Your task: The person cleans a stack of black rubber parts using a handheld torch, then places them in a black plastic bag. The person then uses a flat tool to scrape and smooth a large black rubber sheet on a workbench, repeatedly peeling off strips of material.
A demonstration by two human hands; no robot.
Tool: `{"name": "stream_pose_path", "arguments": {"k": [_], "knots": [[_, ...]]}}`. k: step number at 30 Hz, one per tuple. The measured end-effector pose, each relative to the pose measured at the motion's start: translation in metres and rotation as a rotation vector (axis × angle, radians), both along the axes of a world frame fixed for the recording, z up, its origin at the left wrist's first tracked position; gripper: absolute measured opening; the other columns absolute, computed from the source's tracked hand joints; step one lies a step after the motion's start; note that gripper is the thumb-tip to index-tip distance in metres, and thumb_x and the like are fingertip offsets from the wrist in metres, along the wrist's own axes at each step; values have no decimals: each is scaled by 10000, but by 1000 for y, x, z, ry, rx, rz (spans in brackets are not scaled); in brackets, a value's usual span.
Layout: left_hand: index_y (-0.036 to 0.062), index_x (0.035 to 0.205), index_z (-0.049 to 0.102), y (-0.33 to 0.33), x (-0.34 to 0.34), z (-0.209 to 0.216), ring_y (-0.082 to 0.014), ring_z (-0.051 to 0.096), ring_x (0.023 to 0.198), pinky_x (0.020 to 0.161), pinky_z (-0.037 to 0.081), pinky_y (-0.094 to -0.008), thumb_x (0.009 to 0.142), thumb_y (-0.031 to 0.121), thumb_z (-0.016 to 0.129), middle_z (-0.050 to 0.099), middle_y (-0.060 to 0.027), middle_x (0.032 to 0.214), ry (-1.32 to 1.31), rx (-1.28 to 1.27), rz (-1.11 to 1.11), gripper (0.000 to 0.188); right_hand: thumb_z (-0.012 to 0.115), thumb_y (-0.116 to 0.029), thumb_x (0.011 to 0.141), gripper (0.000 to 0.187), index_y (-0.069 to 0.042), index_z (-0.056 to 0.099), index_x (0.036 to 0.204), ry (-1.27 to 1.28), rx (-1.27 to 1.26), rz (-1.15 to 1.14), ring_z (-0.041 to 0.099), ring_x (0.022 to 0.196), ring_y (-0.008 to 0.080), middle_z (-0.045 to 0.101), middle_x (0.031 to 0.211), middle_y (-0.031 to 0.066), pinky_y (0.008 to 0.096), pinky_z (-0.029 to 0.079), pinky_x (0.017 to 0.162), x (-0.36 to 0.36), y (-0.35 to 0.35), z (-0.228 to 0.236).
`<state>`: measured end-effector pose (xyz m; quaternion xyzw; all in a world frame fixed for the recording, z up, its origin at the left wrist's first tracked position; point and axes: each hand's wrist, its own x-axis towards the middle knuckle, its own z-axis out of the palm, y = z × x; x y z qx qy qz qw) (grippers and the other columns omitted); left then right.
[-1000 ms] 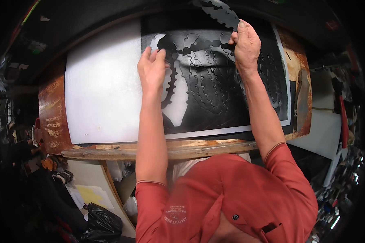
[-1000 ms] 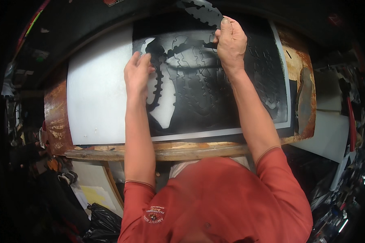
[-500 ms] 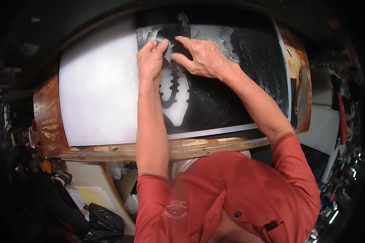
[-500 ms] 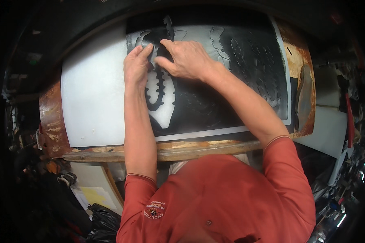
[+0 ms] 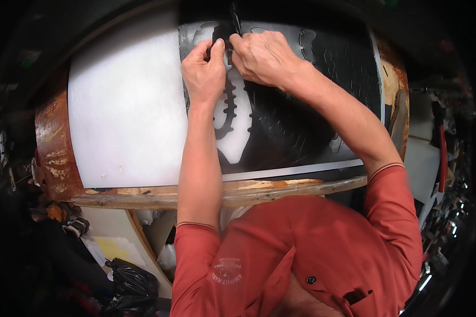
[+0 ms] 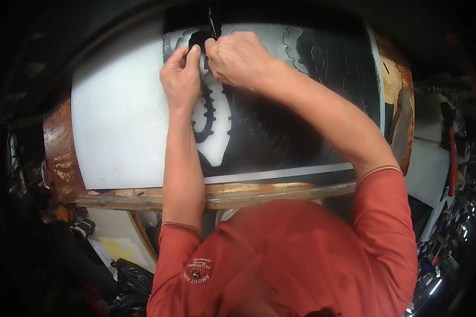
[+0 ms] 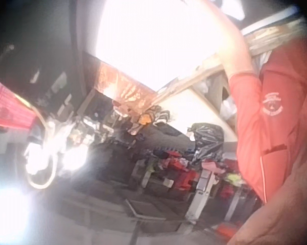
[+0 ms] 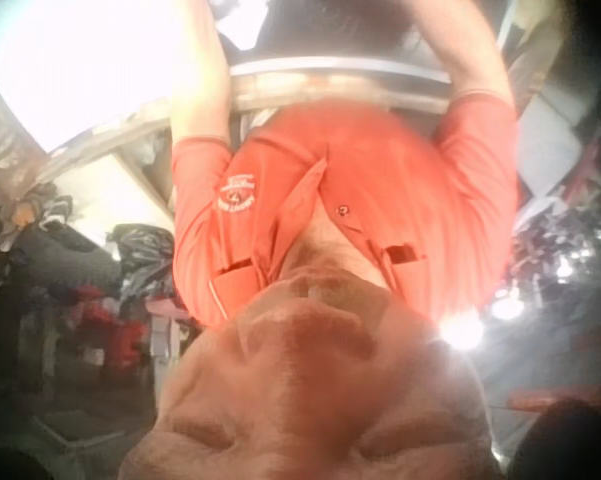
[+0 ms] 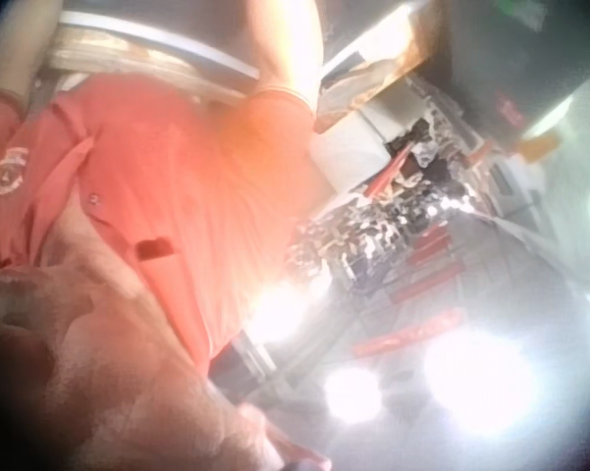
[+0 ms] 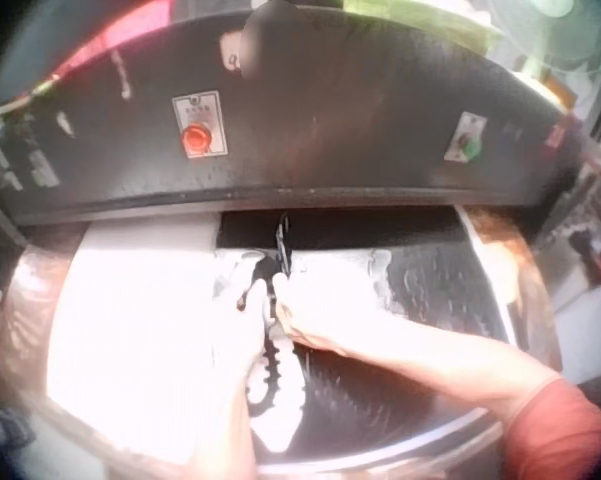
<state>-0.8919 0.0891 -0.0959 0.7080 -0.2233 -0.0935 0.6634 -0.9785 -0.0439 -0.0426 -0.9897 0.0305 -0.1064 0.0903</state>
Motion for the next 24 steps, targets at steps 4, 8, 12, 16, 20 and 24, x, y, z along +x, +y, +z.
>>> {"name": "stream_pose_path", "arguments": {"k": [4,8,12,16,20,24], "knots": [[-23,994,746,-2,-4,-1,-71,503,605,562,427,-277,1001,175,719,601,-6,654,-52,32,51,200,609,-201,999,213,-19,641,894,-195,63,73,704,754,416,709,780,195,510,557,646,-1,-24,-20],[-23,939,716,-1,-5,-2,-68,504,592,552,424,-273,1000,159,717,596,0,643,-19,8,74,192,650,-278,1030,251,-48,747,1052,-66,474,29,656,705,236,714,812,119,353,533,695,-6,-73,-26],[-20,918,700,-3,-1,-3,-69,514,583,543,429,-280,1009,157,691,603,-2,639,65,-7,109,199,655,-296,1062,239,-68,725,1045,-300,1130,-801,451,625,27,529,743,-77,223,367,561,-47,-119,2],[-31,999,710,-10,2,-5,-75,641,640,570,498,-248,1039,179,661,620,5,707,-10,75,82,219,625,-338,1087,290,-64,690,1018,-165,1087,-553,427,599,33,512,714,-63,226,337,538,-103,-111,-8],[-19,918,694,-12,-1,-4,-157,723,600,543,506,-290,1010,154,663,679,-83,645,-44,33,119,198,659,-291,1077,299,2,696,1123,-147,618,-390,493,699,77,583,776,-28,259,430,636,-123,-81,-19],[-45,991,707,-11,1,-1,-159,717,616,582,539,-304,1007,167,677,705,-78,705,-40,55,87,215,752,-338,1005,377,-6,710,1180,-12,586,-368,449,659,88,511,740,6,288,412,600,-123,-54,12]]}}
